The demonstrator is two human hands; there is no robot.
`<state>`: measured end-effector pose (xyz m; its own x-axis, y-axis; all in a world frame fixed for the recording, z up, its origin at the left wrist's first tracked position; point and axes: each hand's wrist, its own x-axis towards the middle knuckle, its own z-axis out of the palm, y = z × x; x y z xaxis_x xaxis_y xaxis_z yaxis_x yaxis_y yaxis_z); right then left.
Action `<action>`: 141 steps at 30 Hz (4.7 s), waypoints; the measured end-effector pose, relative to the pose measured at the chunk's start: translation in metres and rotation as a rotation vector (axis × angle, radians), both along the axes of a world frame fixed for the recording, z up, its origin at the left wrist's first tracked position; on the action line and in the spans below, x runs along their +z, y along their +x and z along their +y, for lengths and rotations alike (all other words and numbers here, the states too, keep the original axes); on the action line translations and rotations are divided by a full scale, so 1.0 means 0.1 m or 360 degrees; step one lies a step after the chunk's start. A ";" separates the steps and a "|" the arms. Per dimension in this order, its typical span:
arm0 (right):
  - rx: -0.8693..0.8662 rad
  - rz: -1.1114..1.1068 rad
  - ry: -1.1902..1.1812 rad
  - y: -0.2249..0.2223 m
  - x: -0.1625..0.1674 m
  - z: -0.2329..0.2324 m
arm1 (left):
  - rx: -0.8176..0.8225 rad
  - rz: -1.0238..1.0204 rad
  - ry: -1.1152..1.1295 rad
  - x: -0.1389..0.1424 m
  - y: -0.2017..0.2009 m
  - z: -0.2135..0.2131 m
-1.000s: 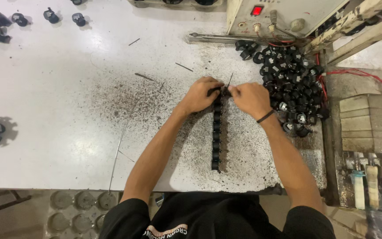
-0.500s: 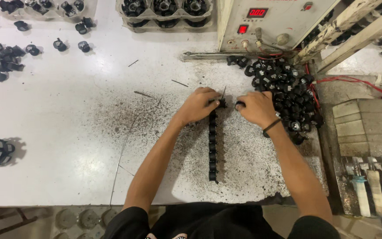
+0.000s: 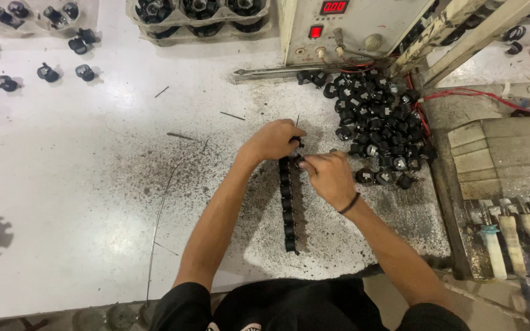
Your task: The person tests small black plastic motor components at a workbench using red probe leads, then gathers the parts from the table and egg-carton trays and arranges them into rows. The person then uses a blue soldering iron to solder wires on the lined-up components.
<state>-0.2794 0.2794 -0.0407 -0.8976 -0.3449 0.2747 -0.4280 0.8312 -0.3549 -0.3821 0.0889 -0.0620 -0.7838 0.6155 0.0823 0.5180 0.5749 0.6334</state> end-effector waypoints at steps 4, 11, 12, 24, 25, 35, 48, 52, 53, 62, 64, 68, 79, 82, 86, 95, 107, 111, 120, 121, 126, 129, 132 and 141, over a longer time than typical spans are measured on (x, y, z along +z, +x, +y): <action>-0.0002 0.0005 -0.0018 -0.17 -0.04 -0.05 | -0.0071 0.0010 0.0040 0.00 -0.02 0.00; -0.0183 0.0429 0.0357 -0.29 0.16 0.43 | -0.0152 -0.0114 -0.0074 0.25 0.05 0.01; -0.0180 0.0267 0.0155 -0.27 0.16 0.43 | -0.0150 -0.0081 -0.0147 0.29 0.06 0.02; -0.0038 -0.0186 0.0114 0.16 0.20 0.24 | -0.0084 -0.0039 -0.0238 0.35 0.19 0.06; -0.0090 -0.0338 0.0022 0.19 0.18 0.20 | -0.0096 -0.0026 -0.0224 0.34 0.19 0.06; -0.0246 0.0621 0.0419 0.14 0.07 0.36 | -0.0129 -0.0106 -0.0364 0.42 0.23 0.09; 0.0098 0.0346 0.0297 0.41 0.15 0.37 | -0.0142 -0.0072 -0.0471 0.47 0.31 0.11; 0.0030 0.0011 0.0148 0.45 0.21 0.35 | -0.0164 -0.0055 -0.0454 0.41 0.30 0.10; -0.0012 -0.0135 0.0032 0.47 0.19 0.30 | -0.0165 -0.0057 -0.0470 0.40 0.30 0.10; 0.0041 0.0202 0.0068 0.14 -0.12 0.34 | -0.0135 -0.0176 -0.0539 0.41 0.28 0.12; -0.0222 0.0739 0.0753 -0.07 -0.02 0.60 | -0.0131 -0.0155 -0.0503 0.45 0.30 0.11; -0.0224 0.0632 0.0623 -0.14 0.14 0.74 | -0.0168 -0.0105 -0.0545 0.56 0.35 0.11; 0.0000 0.0144 -0.0177 0.40 0.15 0.46 | -0.0116 0.0021 -0.0782 0.61 0.51 0.21; 0.0107 0.0234 -0.0165 0.43 0.20 0.48 | -0.0110 0.0031 -0.0750 0.60 0.49 0.19; -0.0077 -0.0256 -0.0299 0.61 0.18 0.40 | -0.0134 0.0046 -0.0683 0.58 0.47 0.18; -0.0095 0.0235 -0.0112 0.72 0.01 0.09 | -0.0164 -0.0041 -0.0863 0.55 0.44 0.22; -0.0156 0.0123 0.0020 0.97 0.24 0.57 | -0.0105 0.0032 -0.1018 0.68 0.57 0.30; 0.0143 0.0192 -0.0225 1.14 0.12 0.23 | -0.0134 0.0038 -0.1076 0.73 0.67 0.36; -0.0258 0.0129 0.0141 0.57 0.02 0.50 | -0.0134 0.0023 -0.1086 0.67 0.64 0.39; -0.0301 0.0505 0.0379 0.43 0.04 0.62 | -0.0128 0.0027 -0.1091 0.67 0.64 0.39; -0.0551 0.0644 0.0931 0.26 0.05 0.88 | -0.0108 0.0061 -0.1079 0.74 0.66 0.39; -0.0289 0.0396 0.0272 0.49 -0.01 0.72 | -0.0094 0.0033 -0.1038 0.83 0.69 0.35; -0.0316 -0.0173 -0.0089 0.73 -0.03 0.54 | -0.0007 0.0113 -0.0855 0.95 0.76 0.26; -0.0109 -0.0253 -0.0411 1.32 0.19 0.53 | 0.0014 0.0683 -0.0314 0.59 1.64 0.15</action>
